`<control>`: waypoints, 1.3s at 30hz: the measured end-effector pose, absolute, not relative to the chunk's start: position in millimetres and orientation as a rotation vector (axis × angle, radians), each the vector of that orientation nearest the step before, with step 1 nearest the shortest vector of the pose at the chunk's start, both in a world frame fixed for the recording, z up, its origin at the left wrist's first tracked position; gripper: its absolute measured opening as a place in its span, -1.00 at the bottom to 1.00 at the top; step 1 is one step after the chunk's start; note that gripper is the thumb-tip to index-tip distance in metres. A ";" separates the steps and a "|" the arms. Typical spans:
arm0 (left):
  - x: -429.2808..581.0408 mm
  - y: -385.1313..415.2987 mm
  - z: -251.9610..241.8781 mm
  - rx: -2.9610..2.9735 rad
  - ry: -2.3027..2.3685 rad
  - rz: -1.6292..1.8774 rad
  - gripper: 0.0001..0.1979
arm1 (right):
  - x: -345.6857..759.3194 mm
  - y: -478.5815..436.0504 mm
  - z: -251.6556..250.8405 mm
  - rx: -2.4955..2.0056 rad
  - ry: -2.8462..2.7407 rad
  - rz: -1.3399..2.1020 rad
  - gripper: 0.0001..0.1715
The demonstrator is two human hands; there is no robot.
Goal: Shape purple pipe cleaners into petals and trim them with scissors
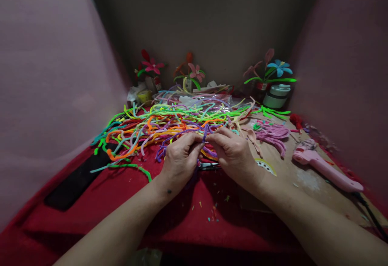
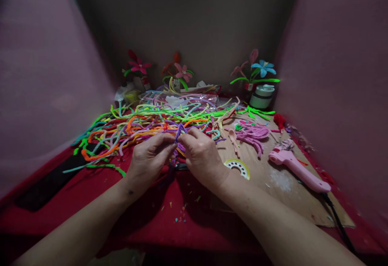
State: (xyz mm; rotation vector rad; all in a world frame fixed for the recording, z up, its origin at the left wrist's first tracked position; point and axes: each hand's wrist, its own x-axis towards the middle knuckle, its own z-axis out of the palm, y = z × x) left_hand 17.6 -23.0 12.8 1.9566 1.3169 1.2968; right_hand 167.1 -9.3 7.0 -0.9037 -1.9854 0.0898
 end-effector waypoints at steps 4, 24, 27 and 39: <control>19.1 -23.4 12.3 1.710 1.273 1.233 -0.89 | 167.0 -9.2 5.7 -0.893 -1.982 0.120 -0.79; 25.0 -23.2 23.3 1.268 1.065 1.010 -0.84 | 168.3 -5.5 3.5 -0.926 -2.030 0.148 -0.77; 25.1 -23.1 24.8 1.277 1.062 1.039 -0.83 | 168.0 -5.8 3.3 -0.935 -2.048 0.153 -0.77; 18.5 -19.9 22.6 1.173 1.058 1.004 -0.77 | 167.9 -5.5 1.3 -0.935 -2.049 0.254 -0.79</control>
